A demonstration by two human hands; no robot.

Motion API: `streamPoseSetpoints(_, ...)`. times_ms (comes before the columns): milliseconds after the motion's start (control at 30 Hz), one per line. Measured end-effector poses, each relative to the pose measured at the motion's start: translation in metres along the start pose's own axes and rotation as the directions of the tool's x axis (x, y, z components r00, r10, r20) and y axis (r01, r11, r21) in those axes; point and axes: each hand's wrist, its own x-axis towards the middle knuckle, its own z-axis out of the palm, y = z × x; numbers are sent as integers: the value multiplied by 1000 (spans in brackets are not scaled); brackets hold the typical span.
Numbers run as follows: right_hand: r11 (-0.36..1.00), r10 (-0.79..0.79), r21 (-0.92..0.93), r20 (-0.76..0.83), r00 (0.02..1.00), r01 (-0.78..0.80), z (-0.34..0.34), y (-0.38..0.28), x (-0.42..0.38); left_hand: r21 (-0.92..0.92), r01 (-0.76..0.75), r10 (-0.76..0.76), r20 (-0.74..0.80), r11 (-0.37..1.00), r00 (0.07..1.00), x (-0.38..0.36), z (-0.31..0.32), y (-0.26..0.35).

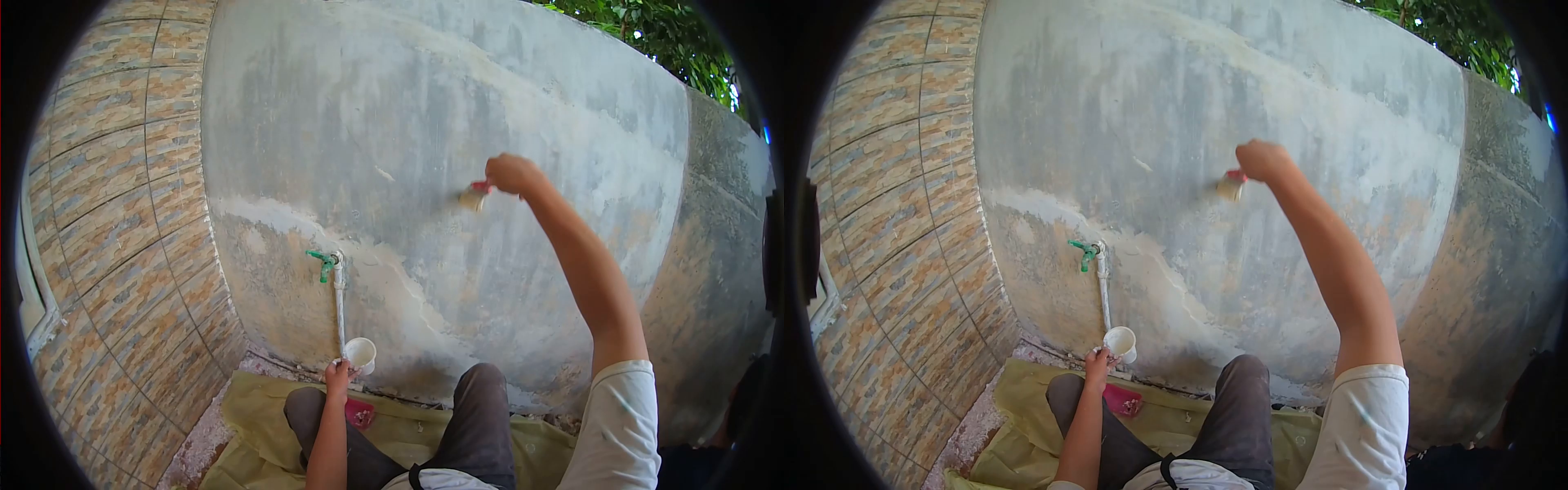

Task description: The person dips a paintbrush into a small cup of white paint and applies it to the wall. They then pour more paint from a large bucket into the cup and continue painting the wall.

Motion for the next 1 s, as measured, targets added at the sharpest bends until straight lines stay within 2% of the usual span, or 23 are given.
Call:
streamPoseSetpoints(33,1000,17,-2,-79,997,-18,-29,5,2,13,0,0,8,1000,1000,-1,-1,0)
streamPoseSetpoints(67,999,33,-18,-252,967,-39,-45,11,7,7,-2,2,17,1000,1000,0,-2,-1)
streamPoseSetpoints(167,989,123,17,-652,748,-148,-54,15,25,48,-17,18,-22,999,1000,5,-5,-6)
streamPoseSetpoints(233,978,124,-28,-716,687,-206,-33,8,29,31,-6,6,-4,999,1000,0,-1,-1)
streamPoseSetpoints(300,985,89,-68,-594,800,-160,7,-5,27,43,-8,10,-25,999,1000,2,-3,0)
streamPoseSetpoints(367,974,11,-176,-592,806,-142,72,-34,10,33,-26,27,-18,999,999,5,-7,-2)
streamPoseSetpoints(467,982,-79,-190,-444,893,-8,183,-73,-40,0,-25,25,-22,1000,999,4,-4,-3)
streamPoseSetpoints(500,968,-109,-252,-377,920,11,211,-85,-64,2,-23,23,-26,1000,999,1,-4,-2)
streamPoseSetpoints(533,953,-143,-301,-399,906,18,238,-91,-83,6,-24,24,-25,1000,999,0,-3,0)
streamPoseSetpoints(567,973,-132,-226,-372,919,49,254,-97,-100,2,-28,28,-16,1000,999,-2,-1,4)
streamPoseSetpoints(700,985,-137,95,-71,988,144,297,-118,-155,63,1,-1,-10,998,1000,2,-4,-8)
streamPoseSetpoints(767,960,-227,198,125,966,200,320,-124,-181,100,-3,6,-27,995,1000,2,-7,-5)
streamPoseSetpoints(833,945,-281,239,236,930,225,353,-133,-203,97,20,-17,-35,995,999,2,-8,-4)
streamPoseSetpoints(900,912,-241,388,243,940,134,374,-140,-226,102,26,-21,-44,994,999,2,-10,-4)
streamPoseSetpoints(933,909,-236,396,228,945,132,377,-141,-236,95,33,-29,-48,995,998,4,-11,-4)
streamPoseSetpoints(1000,890,-104,455,263,959,-27,377,-143,-255,96,38,-32,-58,995,998,3,-11,-8)
